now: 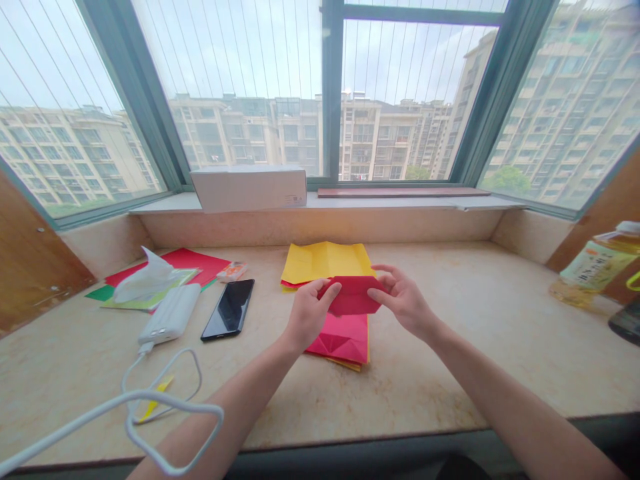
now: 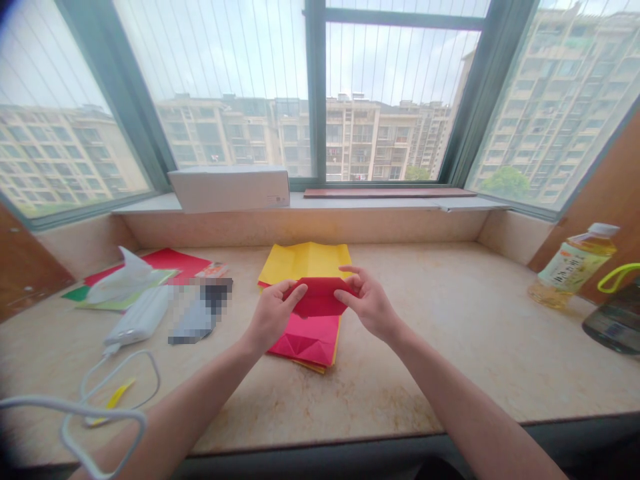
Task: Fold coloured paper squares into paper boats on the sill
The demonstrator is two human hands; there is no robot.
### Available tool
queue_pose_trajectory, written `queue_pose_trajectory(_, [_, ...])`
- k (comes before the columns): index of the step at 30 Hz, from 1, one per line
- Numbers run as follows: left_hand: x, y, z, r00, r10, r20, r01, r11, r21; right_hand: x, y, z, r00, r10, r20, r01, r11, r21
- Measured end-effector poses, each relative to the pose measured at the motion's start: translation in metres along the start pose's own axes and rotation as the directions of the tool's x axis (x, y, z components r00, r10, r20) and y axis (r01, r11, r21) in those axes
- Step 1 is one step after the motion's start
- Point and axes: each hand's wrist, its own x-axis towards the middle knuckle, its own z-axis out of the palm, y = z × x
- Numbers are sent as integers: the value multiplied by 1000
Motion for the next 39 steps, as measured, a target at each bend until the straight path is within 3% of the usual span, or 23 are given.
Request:
queue_pose_trajectory(7, [-2, -4, 3, 982, -40, 183, 61, 992, -108, 3, -3, -6, 994, 94, -55, -93, 995, 29])
queue_pose_trajectory(12, [1, -9, 2, 981, -37, 189, 67, 986, -154, 1, -9, -6, 987, 137, 85, -136, 991, -13])
queue_pose_trajectory(16, [1, -5, 1, 978, -43, 206, 74, 986, -146, 1, -8, -6, 988, 138, 61, -134, 989, -66])
queue_pose_trajectory(20, [1, -4, -1, 982, -69, 175, 87, 991, -97, 2, -2, -6, 998, 33, -59, -39, 994, -105])
queue_pose_trajectory(22, [1, -5, -4, 981, -158, 112, 169, 981, -95, 1, 0, -6, 981, -83, -177, 51, 983, -179])
queue_pose_trajectory(24, [2, -5, -5, 952, -286, 109, 298, 947, -118, -2, 0, -8, 934, -241, -264, 140, 926, -350])
queue_pose_trajectory(26, [1, -2, -5, 908, -360, 214, 400, 896, -190, -6, -1, -9, 898, -390, -204, 229, 810, -540])
queue_pose_trajectory(29, [-3, 4, 1, 883, -263, 389, 413, 829, -378, -12, -5, -7, 870, -480, 107, 428, 630, -648])
queue_pose_trajectory(31, [-6, 6, 5, 901, -189, 390, 370, 803, -467, -14, -8, -3, 821, -478, 312, 556, 547, -626])
queue_pose_trajectory(33, [-7, 4, 7, 930, -181, 321, 328, 804, -497, -15, -11, 1, 777, -458, 431, 626, 496, -602])
queue_pose_trajectory(36, [-5, -2, 6, 951, -205, 232, 297, 818, -492, -16, -12, 6, 781, -421, 461, 624, 492, -607])
queue_pose_trajectory(39, [-3, -7, 5, 953, -216, 211, 294, 824, -484, -15, -8, 10, 853, -419, 312, 517, 590, -620])
